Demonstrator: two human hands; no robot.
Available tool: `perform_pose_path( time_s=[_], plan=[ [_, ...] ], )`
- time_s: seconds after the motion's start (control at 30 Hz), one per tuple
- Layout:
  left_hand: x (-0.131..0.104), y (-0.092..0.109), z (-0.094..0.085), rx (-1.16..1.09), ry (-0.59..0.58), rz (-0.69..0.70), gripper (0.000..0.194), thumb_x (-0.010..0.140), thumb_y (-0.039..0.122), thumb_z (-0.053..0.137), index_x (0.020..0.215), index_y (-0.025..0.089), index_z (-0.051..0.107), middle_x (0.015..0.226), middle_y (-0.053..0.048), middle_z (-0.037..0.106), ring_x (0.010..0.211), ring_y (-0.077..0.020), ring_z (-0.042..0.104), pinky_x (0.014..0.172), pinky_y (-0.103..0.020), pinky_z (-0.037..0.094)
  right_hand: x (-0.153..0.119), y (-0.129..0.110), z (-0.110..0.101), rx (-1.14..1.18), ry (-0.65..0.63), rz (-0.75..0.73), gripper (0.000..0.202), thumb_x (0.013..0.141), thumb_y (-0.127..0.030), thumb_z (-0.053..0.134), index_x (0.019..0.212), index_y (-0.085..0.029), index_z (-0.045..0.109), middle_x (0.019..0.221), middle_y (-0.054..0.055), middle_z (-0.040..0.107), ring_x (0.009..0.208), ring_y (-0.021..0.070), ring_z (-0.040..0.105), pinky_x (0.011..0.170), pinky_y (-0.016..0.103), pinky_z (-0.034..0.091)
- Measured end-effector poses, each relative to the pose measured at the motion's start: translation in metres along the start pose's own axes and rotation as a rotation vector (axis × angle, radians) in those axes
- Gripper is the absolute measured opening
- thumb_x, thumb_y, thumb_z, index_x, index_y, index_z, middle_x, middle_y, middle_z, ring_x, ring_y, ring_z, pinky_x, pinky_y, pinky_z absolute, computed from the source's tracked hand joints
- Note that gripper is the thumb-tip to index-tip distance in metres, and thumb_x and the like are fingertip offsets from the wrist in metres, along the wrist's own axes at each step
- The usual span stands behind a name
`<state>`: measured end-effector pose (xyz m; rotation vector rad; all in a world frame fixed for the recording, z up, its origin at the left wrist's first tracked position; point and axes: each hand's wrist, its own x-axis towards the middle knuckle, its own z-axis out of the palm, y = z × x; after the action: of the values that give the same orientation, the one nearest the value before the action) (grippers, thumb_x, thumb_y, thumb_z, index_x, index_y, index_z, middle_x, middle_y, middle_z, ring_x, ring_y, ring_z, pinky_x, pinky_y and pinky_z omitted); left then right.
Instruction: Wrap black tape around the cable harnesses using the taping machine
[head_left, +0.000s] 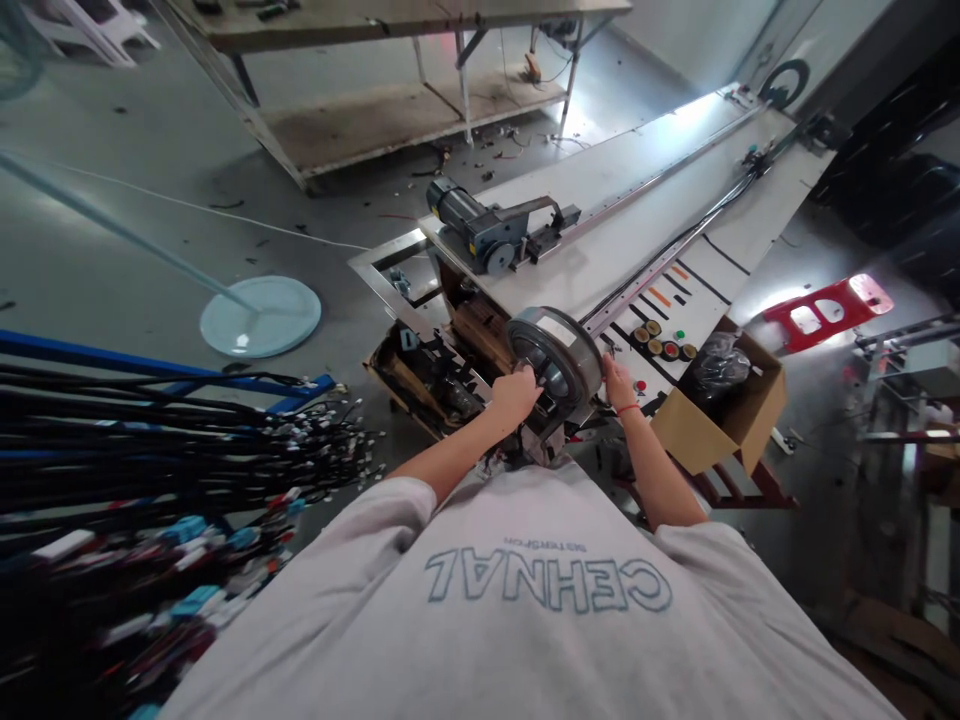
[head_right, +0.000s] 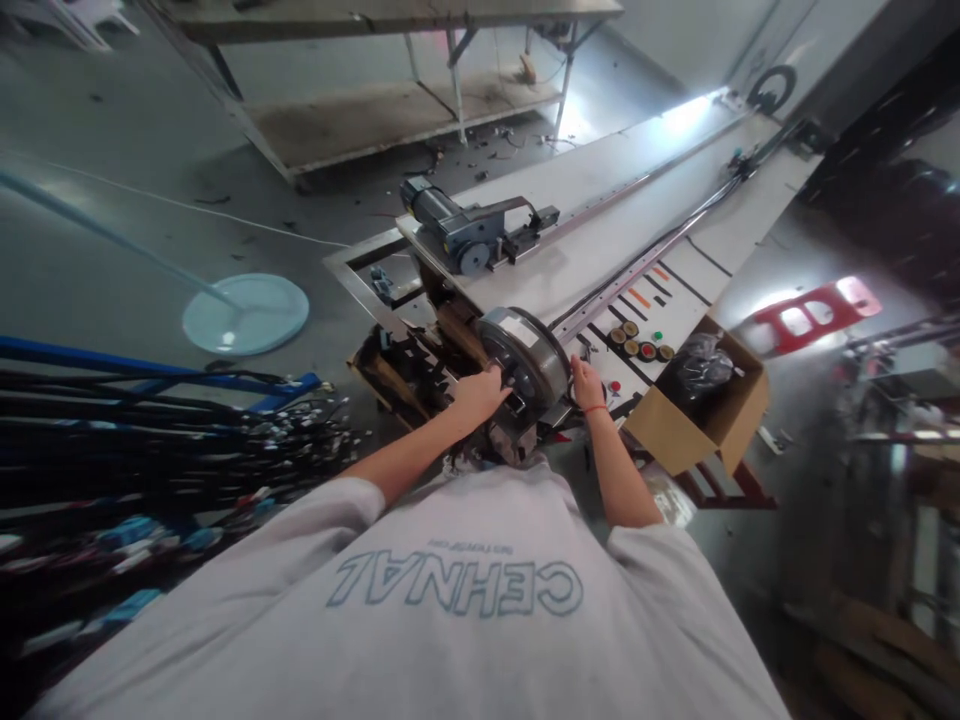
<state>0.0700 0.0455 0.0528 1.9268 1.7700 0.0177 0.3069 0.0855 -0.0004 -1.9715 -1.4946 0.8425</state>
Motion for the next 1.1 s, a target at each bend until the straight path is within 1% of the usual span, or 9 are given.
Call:
perform_pose_path(
  time_s=[0.17,0.37,0.5,0.6,0.67,0.77,0.9,1.0,1.1],
  plan=[
    [0.012,-0.035,-0.041,0.054,0.012,0.024,0.041,0.093,0.049,0.048,0.112,0.017,0.063,0.104,-0.017,0.071,0.1,-0.0323,0.067,0.081,-0.035,0.05,-0.012,0.017,-0.012,-0.449,0.02,0.259,0.037,0.066,-0.028,0.075,0.097,-0.012,0.061,0.1,0.017,0.065,0.101,0.0294,0.063,0.086,0.037,0.048],
    [0.026,-0.063,-0.061,0.123,0.051,0.047,0.04,0.092,0.048,0.047,0.111,0.017,0.064,0.102,-0.014,0.072,0.101,-0.0307,0.067,0.079,-0.033,0.051,-0.069,0.017,-0.031,0.253,-0.191,0.145,0.029,0.064,-0.036,0.074,0.079,-0.019,0.057,0.078,0.004,0.065,0.081,0.0229,0.063,0.078,0.037,0.051],
    [0.023,-0.06,-0.049,0.089,0.11,0.02,0.039,0.092,0.046,0.045,0.111,0.018,0.064,0.103,-0.013,0.072,0.099,-0.0289,0.068,0.079,-0.032,0.051,-0.122,-0.03,-0.008,0.724,-0.824,-0.048,0.048,0.068,-0.059,0.074,0.093,-0.021,0.059,0.1,0.009,0.067,0.093,0.0243,0.064,0.087,0.04,0.049],
    [0.02,-0.057,-0.051,0.066,0.15,0.05,0.04,0.092,0.048,0.044,0.111,0.019,0.065,0.103,-0.012,0.072,0.099,-0.0284,0.068,0.08,-0.033,0.051,-0.123,-0.079,0.038,0.883,-1.345,0.149,0.07,0.074,-0.084,0.044,0.092,-0.019,0.061,0.098,0.012,0.069,0.09,0.0259,0.066,0.082,0.041,0.051],
    [0.018,-0.056,-0.055,0.08,0.151,0.065,0.041,0.092,0.048,0.045,0.11,0.018,0.065,0.102,-0.012,0.072,0.099,-0.029,0.068,0.081,-0.033,0.051,-0.108,-0.102,0.066,0.852,-1.422,0.291,0.077,0.08,-0.086,0.024,0.084,-0.018,0.06,0.083,0.01,0.069,0.077,0.0222,0.066,0.07,0.035,0.052],
    [0.017,-0.058,-0.059,0.108,0.118,0.046,0.041,0.093,0.048,0.044,0.111,0.017,0.065,0.101,-0.013,0.072,0.1,-0.0295,0.068,0.082,-0.034,0.051,-0.097,-0.108,0.073,0.671,-1.292,0.332,0.069,0.087,-0.078,0.02,0.062,-0.021,0.049,0.05,0.002,0.056,0.046,0.0142,0.051,0.043,0.024,0.039],
    [0.024,-0.061,-0.058,0.135,0.018,0.005,0.043,0.095,0.047,0.039,0.114,0.017,0.063,0.106,-0.015,0.071,0.102,-0.029,0.067,0.082,-0.034,0.051,-0.126,-0.073,0.016,0.569,-1.141,0.138,0.063,0.084,-0.08,0.032,0.057,-0.024,0.046,0.049,0.003,0.055,0.04,0.016,0.048,0.04,0.029,0.038],
    [0.031,-0.061,-0.055,0.134,-0.071,-0.023,0.043,0.096,0.045,0.036,0.109,0.015,0.064,0.11,-0.017,0.07,0.103,-0.0284,0.067,0.082,-0.032,0.052,-0.141,-0.042,-0.026,0.504,-0.629,-0.032,0.056,0.085,-0.073,0.044,0.06,-0.024,0.053,0.057,0.005,0.06,0.05,0.0182,0.056,0.049,0.031,0.045],
    [0.035,-0.061,-0.043,0.118,-0.06,-0.031,0.049,0.097,0.05,0.033,0.105,0.015,0.066,0.108,-0.018,0.071,0.104,-0.0291,0.067,0.082,-0.032,0.052,-0.121,-0.015,-0.037,0.458,-0.208,0.1,0.06,0.081,-0.079,0.041,0.058,-0.024,0.049,0.048,0.003,0.053,0.041,0.0157,0.049,0.043,0.029,0.042]
  ],
)
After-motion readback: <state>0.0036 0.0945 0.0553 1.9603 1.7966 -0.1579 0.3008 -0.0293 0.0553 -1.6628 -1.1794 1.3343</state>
